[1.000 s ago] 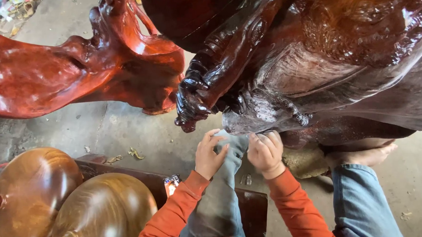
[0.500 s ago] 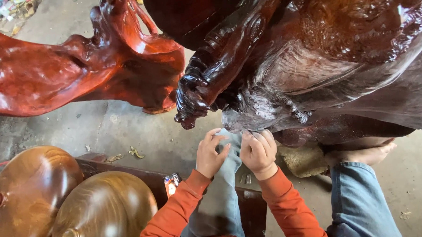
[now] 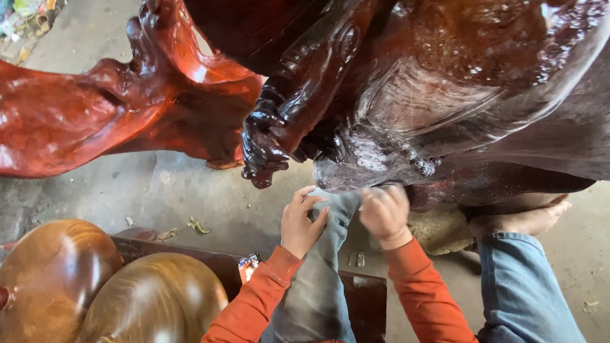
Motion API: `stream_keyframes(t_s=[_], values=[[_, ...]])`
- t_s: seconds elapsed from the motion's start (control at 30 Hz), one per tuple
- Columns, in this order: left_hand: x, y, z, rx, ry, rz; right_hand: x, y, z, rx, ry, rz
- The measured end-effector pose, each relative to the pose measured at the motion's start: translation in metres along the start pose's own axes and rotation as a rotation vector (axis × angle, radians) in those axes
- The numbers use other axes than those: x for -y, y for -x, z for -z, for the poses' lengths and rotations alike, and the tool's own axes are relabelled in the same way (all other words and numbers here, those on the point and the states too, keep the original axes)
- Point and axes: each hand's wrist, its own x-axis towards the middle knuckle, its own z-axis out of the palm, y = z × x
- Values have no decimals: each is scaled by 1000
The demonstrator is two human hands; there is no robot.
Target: The person hand-sands and polishes an intricate wooden sculpture to achieve a smooth finish.
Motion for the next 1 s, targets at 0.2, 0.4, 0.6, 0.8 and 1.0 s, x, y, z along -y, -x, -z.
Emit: stream_keyframes(t_s=[0.2,0.4,0.6,0.8,1.0], values=[[-2,0,-6,-10,10,-26,10,-3,-7,-5,-23,-23],[8,1,-9,-56,-59,-58,18,-28,-7,28,-20,39],[5,2,-14,-84,-40,-89,19,-19,-11,32,-28,34],[13,1,-8,-97,-34,-92,8,-13,-5,76,-56,68],[10,6,-12,-97,-17,-96,21,-27,-17,30,-46,56]])
